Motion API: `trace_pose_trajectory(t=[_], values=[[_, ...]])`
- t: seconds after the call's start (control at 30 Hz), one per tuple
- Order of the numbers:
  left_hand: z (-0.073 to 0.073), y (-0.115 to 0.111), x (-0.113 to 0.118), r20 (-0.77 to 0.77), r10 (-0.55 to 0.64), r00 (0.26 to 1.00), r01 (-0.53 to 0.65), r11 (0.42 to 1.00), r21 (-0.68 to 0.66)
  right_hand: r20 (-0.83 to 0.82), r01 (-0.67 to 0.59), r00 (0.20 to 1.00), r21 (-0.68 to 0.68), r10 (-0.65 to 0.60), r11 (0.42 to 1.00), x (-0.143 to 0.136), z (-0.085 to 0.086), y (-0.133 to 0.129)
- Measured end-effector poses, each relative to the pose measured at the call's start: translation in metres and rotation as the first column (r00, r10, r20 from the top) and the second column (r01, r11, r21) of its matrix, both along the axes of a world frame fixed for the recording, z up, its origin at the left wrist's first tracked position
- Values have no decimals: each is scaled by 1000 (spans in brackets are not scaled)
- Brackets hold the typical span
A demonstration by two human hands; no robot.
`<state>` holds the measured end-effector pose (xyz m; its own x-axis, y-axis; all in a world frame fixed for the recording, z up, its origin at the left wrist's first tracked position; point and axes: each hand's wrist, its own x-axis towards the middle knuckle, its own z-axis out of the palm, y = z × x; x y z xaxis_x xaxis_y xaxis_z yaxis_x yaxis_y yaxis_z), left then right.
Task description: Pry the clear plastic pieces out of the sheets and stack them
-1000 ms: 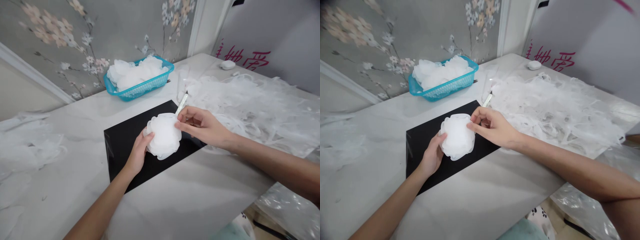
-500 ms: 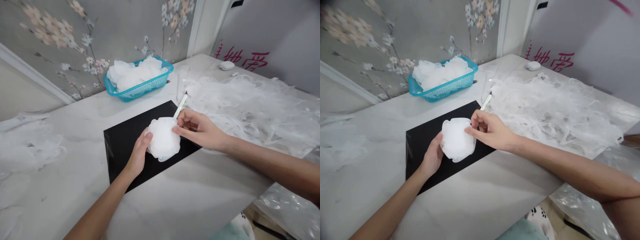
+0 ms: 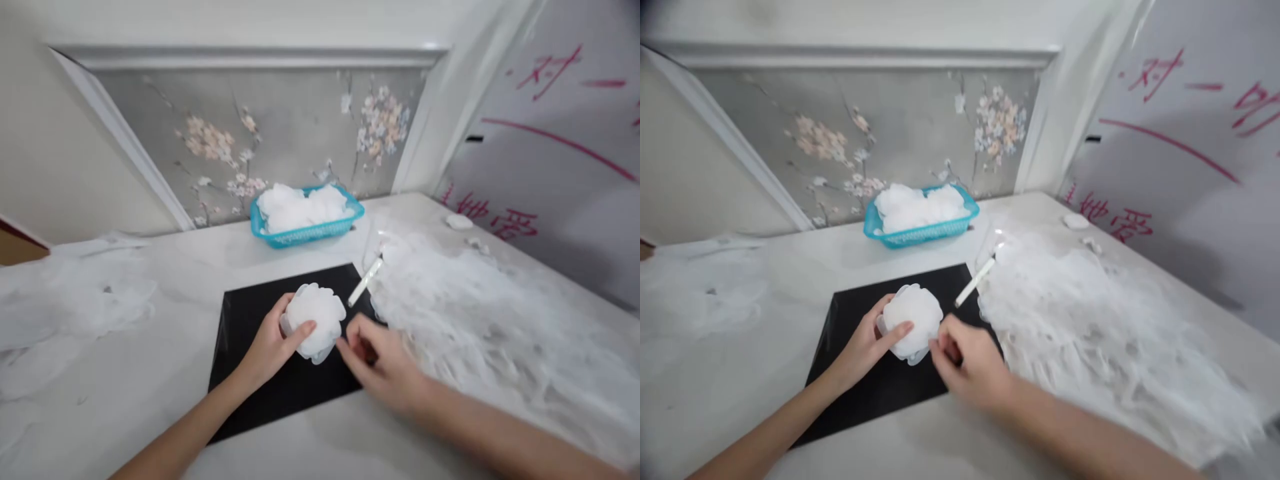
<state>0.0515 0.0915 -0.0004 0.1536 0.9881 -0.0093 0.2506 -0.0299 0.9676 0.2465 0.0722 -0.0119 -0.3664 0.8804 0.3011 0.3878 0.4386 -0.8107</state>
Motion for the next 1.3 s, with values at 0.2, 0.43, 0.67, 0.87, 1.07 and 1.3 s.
trace_pose_trajectory(t=[0.2,0.43,0.67,0.87,1.07,1.3], values=[[70,79,-19,-13,548,836,-406,635,658,183,-220,963,94,200,971,-17,-25,-5],[74,176,-21,-567,428,704,-6,802,597,341,-116,940,328,-3,937,-9,-32,10],[46,192,-45,-734,82,674,124,967,222,489,203,831,175,-264,963,20,-7,40],[52,179,-63,-689,170,704,37,961,275,589,164,790,62,-168,985,18,-5,38],[53,131,-124,-674,411,614,-170,903,395,626,104,755,176,-193,979,25,-17,34],[47,10,-233,-862,479,165,-481,802,354,527,18,849,50,-41,999,38,-31,40]])
